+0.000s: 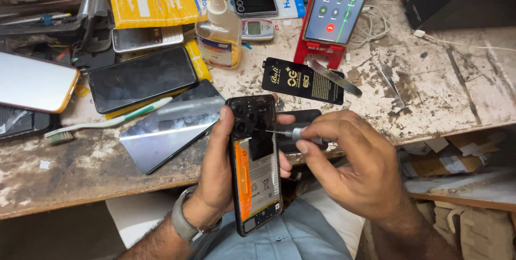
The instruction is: The person removes the back cover of a smartphone, then uses a screwdriver to unscrew screws around the camera module and along the phone's edge. The back cover is placed on the table, and the phone remains open with internal components exposed.
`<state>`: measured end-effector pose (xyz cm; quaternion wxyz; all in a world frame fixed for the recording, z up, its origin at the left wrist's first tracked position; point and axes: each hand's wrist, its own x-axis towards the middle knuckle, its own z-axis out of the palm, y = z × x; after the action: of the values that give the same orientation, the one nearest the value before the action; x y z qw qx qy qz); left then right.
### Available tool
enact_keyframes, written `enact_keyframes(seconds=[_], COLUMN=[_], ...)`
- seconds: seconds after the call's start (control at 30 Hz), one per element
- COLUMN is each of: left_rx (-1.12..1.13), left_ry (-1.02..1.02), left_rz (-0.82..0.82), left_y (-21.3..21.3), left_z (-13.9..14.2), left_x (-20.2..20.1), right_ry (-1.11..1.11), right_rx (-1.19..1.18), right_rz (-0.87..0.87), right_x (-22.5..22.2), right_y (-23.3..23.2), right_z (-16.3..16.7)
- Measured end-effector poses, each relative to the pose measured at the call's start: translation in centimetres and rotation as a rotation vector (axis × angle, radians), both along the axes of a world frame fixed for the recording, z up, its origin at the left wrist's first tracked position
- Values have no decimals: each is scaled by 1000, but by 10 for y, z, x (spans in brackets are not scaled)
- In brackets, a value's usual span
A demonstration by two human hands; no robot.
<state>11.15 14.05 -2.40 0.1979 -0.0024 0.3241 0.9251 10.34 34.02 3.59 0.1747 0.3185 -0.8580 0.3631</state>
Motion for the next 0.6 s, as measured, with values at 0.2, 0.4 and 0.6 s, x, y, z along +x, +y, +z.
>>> enact_keyframes(seconds=[0.2, 0.4, 0.6], left_rx=[-18, 50, 74], left_ry=[-4, -12, -113], left_rz=[15, -9, -57], left_y=[-2, -4, 0], left_z=[-2, -6, -11], left_x=[0, 8, 19], right_ry=[-16, -17, -83], right_rx=[-43, 3, 149], right_rz=[-2, -81, -53], right_x=[3, 2, -8], right_y=[5, 16, 15], right_z=[0, -1, -17])
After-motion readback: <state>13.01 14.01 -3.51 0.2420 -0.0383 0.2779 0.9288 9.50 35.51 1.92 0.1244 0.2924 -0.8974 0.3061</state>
